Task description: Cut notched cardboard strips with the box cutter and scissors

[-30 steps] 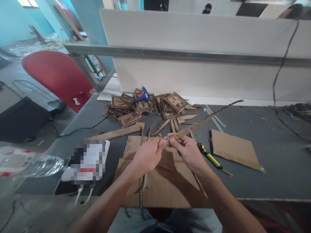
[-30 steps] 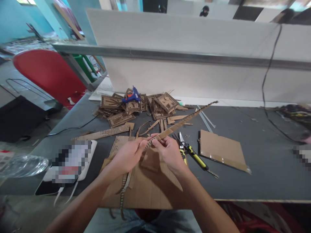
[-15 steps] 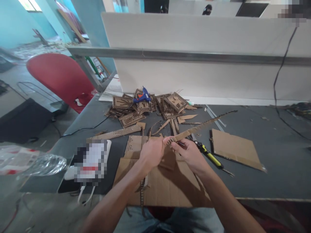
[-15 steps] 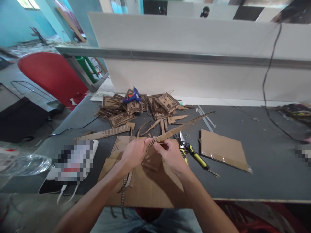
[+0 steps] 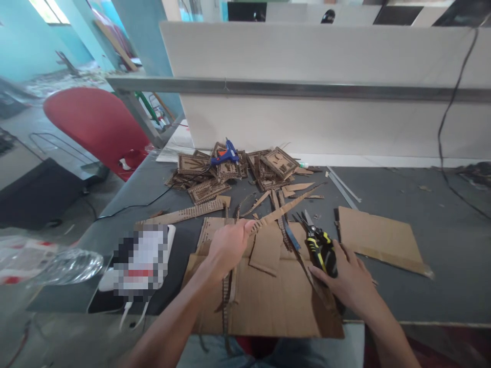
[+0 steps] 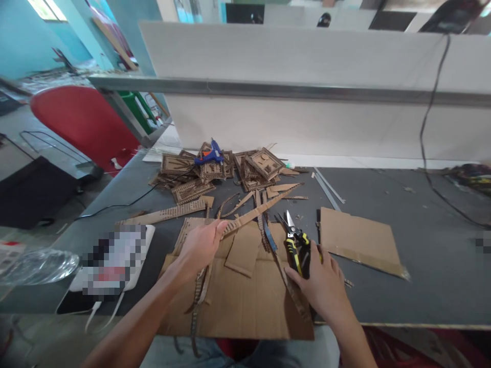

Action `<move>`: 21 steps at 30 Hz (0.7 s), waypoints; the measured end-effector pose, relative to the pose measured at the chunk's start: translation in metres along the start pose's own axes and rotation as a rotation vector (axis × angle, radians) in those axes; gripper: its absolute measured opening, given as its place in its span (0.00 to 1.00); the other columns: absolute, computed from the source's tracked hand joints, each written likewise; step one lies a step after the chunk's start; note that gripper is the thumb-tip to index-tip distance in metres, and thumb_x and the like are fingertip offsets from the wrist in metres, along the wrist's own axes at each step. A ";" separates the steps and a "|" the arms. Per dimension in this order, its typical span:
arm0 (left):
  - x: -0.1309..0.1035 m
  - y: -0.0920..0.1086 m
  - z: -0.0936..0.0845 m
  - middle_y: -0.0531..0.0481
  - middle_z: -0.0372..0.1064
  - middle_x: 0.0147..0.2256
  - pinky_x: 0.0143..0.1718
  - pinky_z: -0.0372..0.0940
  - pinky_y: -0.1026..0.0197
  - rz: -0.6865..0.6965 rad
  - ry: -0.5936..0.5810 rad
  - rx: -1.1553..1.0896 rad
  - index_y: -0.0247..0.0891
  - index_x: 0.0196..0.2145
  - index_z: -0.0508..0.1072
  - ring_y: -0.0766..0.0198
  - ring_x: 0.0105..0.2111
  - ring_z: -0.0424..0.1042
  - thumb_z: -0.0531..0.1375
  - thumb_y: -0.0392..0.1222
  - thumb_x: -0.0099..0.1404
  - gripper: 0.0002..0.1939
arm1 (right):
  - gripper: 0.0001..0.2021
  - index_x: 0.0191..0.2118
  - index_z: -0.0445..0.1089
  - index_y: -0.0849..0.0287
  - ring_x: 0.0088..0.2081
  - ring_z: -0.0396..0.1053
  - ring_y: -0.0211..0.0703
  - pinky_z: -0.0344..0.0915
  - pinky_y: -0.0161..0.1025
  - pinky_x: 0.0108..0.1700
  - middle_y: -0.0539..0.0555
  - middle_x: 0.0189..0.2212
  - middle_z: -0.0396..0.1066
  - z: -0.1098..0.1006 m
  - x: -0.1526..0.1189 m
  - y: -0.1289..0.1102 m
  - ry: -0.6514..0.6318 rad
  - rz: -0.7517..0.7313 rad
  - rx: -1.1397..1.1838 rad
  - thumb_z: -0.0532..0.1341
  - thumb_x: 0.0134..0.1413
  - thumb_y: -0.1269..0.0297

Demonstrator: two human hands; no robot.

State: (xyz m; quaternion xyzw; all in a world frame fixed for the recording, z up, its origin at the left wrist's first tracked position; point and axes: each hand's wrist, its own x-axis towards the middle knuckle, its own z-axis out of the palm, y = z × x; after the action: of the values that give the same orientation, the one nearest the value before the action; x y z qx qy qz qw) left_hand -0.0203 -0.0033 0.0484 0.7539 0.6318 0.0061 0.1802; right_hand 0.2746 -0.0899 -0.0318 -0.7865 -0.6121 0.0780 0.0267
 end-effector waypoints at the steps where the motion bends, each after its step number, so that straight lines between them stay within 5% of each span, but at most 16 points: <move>1: 0.000 0.000 0.000 0.43 0.79 0.35 0.35 0.62 0.57 0.006 0.004 0.004 0.40 0.48 0.73 0.49 0.37 0.78 0.37 0.50 0.77 0.27 | 0.45 0.67 0.54 0.68 0.58 0.64 0.71 0.64 0.58 0.54 0.72 0.62 0.59 -0.001 0.000 -0.001 0.002 0.002 -0.012 0.57 0.52 0.39; 7: -0.001 -0.001 0.000 0.42 0.79 0.37 0.35 0.61 0.57 0.020 0.014 -0.020 0.41 0.51 0.73 0.48 0.39 0.78 0.38 0.51 0.77 0.27 | 0.29 0.54 0.68 0.65 0.48 0.71 0.63 0.67 0.50 0.47 0.67 0.46 0.70 -0.024 0.011 -0.014 -0.072 0.016 0.052 0.60 0.49 0.51; 14: -0.002 -0.007 0.002 0.42 0.77 0.31 0.30 0.55 0.59 0.027 0.036 -0.023 0.39 0.43 0.75 0.50 0.34 0.76 0.37 0.52 0.77 0.29 | 0.30 0.54 0.66 0.69 0.45 0.74 0.61 0.68 0.47 0.44 0.72 0.50 0.69 -0.025 0.014 -0.003 -0.088 0.086 0.156 0.59 0.47 0.54; 21: -0.001 -0.007 -0.004 0.44 0.74 0.28 0.28 0.48 0.58 0.028 0.036 -0.049 0.38 0.36 0.72 0.54 0.29 0.73 0.38 0.49 0.77 0.27 | 0.24 0.49 0.67 0.60 0.48 0.74 0.58 0.69 0.47 0.50 0.62 0.44 0.76 -0.042 -0.008 0.018 -0.187 0.105 0.639 0.58 0.47 0.54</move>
State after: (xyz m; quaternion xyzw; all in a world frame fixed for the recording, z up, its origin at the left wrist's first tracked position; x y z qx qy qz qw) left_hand -0.0277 -0.0026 0.0503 0.7577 0.6241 0.0378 0.1872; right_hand 0.2963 -0.0993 0.0078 -0.7581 -0.5154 0.3390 0.2114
